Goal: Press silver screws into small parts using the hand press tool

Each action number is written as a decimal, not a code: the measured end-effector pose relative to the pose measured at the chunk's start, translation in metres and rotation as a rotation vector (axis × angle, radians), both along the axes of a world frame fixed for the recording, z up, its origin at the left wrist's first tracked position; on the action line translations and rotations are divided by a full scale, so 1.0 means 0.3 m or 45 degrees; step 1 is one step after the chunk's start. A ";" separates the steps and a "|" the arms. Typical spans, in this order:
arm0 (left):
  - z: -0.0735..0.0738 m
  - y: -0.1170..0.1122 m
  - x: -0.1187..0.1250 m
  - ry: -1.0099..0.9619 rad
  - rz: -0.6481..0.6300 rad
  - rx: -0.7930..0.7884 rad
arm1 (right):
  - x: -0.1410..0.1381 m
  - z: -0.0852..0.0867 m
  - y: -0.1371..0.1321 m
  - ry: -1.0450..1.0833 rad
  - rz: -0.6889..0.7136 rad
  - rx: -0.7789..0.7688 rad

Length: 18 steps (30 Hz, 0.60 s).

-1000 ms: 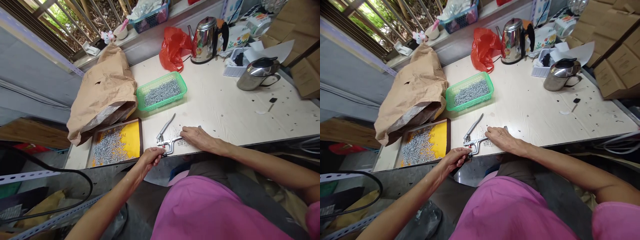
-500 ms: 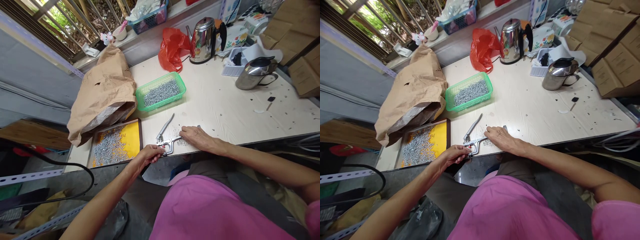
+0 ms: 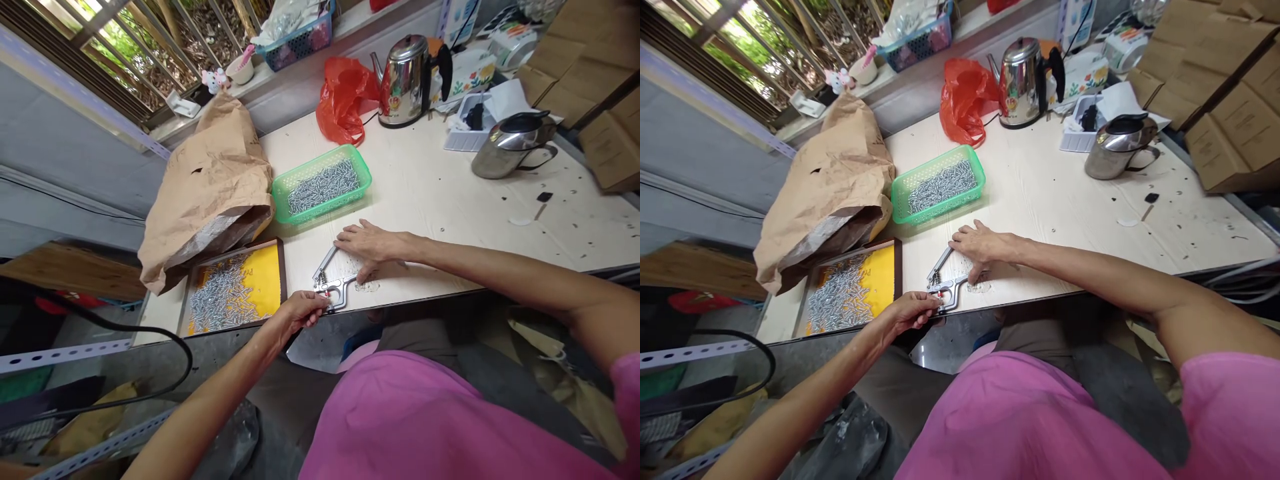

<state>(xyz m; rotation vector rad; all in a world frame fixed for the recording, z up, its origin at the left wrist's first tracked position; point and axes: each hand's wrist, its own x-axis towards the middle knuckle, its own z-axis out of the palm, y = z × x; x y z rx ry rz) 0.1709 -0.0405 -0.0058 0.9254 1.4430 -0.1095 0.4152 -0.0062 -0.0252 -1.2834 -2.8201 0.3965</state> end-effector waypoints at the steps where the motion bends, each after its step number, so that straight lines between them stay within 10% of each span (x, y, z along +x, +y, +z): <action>1: 0.001 0.000 0.002 0.007 -0.001 0.004 | -0.004 0.005 -0.002 -0.011 0.001 0.019; 8: 0.017 -0.037 0.004 0.170 -0.083 0.204 | -0.003 0.038 -0.052 -0.029 -0.040 0.055; 14: 0.016 -0.079 0.027 0.476 -0.633 1.372 | -0.003 -0.012 -0.092 0.096 -0.022 0.126; 18: -0.027 -0.014 0.109 0.357 -1.061 1.700 | -0.001 -0.044 -0.110 0.182 -0.076 0.151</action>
